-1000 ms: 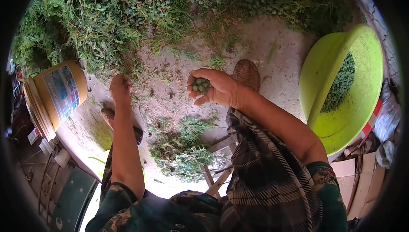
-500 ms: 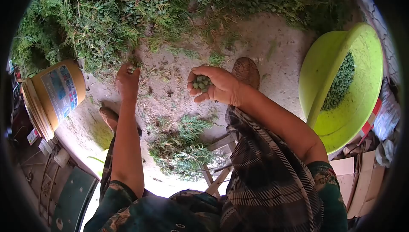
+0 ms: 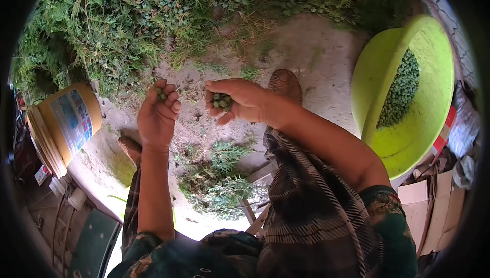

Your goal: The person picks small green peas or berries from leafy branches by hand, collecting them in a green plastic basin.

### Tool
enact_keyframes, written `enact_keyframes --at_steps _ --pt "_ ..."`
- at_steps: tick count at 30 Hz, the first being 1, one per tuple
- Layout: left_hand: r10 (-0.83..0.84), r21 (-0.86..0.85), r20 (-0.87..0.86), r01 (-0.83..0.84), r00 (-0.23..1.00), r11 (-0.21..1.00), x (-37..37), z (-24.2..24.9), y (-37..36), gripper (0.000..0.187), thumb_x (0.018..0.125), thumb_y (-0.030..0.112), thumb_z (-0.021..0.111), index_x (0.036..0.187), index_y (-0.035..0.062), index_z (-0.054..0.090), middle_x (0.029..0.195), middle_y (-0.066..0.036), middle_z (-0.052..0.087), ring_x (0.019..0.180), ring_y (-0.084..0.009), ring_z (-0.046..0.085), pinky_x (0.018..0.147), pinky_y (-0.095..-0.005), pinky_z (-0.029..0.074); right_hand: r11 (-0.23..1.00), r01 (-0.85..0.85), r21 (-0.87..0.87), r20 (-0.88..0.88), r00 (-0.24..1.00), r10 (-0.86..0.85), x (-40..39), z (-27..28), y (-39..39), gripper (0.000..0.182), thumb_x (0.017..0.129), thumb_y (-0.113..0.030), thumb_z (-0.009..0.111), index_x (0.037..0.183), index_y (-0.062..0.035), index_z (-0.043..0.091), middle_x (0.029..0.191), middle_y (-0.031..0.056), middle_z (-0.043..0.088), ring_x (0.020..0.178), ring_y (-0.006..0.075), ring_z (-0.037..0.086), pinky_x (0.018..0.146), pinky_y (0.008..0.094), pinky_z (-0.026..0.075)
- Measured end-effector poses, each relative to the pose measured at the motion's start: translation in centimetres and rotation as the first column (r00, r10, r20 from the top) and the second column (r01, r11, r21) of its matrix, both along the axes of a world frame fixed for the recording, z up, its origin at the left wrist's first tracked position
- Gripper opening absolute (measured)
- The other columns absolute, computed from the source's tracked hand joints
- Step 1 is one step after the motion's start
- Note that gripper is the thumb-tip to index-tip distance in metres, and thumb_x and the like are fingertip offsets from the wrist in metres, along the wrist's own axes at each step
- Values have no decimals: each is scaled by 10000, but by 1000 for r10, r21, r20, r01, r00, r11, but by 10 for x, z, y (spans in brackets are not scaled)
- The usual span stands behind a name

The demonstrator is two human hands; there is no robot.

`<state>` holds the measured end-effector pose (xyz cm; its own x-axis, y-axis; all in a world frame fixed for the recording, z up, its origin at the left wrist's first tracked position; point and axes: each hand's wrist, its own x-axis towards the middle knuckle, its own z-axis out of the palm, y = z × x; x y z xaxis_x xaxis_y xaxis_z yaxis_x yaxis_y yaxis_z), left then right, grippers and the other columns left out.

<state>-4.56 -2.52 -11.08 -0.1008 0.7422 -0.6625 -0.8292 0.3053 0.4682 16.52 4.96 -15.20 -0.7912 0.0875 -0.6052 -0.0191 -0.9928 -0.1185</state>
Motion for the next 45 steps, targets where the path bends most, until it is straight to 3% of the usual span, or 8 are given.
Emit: enact_keyframes --at_steps 5,18,20,26,28,31,40,45 --pt "-260 -50 -932 620 254 783 63 40 8 293 837 34 579 1129 53 587 1084 -71 608 1028 -196 562 915 -297 415 953 193 -235 36 981 -190 -7 10 -8 287 911 -267 498 936 1 598 920 138 617 825 260 635 794 534 523" --pt "-636 -681 -658 -41 -403 731 -47 -61 6 166 767 156 666 892 48 672 825 -140 662 718 -267 632 653 -338 499 689 356 632 -282 933 -224 82 87 24 308 908 -305 494 863 -5 546 704 98 555 511 104 498 371 239 399" --pt "-604 -662 -679 -7 -418 749 -49 -64 -1 124 756 127 648 860 63 668 801 -126 662 694 -252 629 647 -345 496 824 545 156 -578 727 -372 142 105 41 237 908 -287 515 868 -57 477 651 37 463 483 101 455 396 219 403" --pt "-454 -455 -891 -19 23 890 -76 -54 -28 166 771 70 566 902 39 664 791 -124 658 673 -194 611 653 -335 492 603 -191 775 632 235 -738 299 139 46 308 903 -255 553 1110 -27 548 1068 102 561 893 175 579 771 272 480" --pt "-483 -483 -875 -12 -48 876 -74 -48 -22 225 780 68 564 973 14 667 851 -135 664 725 -186 614 669 -325 490 4 -982 -186 426 -85 -901 304 134 37 287 862 -204 597 1135 -113 606 1219 128 542 1186 265 472 985 345 365" --pt "-473 -474 -881 50 -36 879 -74 -59 -5 243 784 90 579 1001 28 670 879 -137 664 737 -201 616 679 -315 490 312 -403 860 420 211 -883 191 161 32 207 865 -110 572 1045 -22 622 969 104 621 869 171 608 824 303 472" --pt "-615 -633 -711 -70 -341 771 -68 -74 20 260 720 71 633 976 64 675 901 -142 667 734 -282 644 672 -370 511 550 -256 795 375 920 -112 35 91 25 141 855 -82 560 927 35 596 756 31 576 639 101 568 562 236 459" --pt "40 -181 -422 -127 905 975 -53 -45 -5 175 829 73 586 987 0 604 737 -66 618 624 -133 590 526 -271 477 791 -250 559 312 947 79 3 43 21 235 852 -178 564 998 4 594 748 24 578 650 116 558 568 245 470"
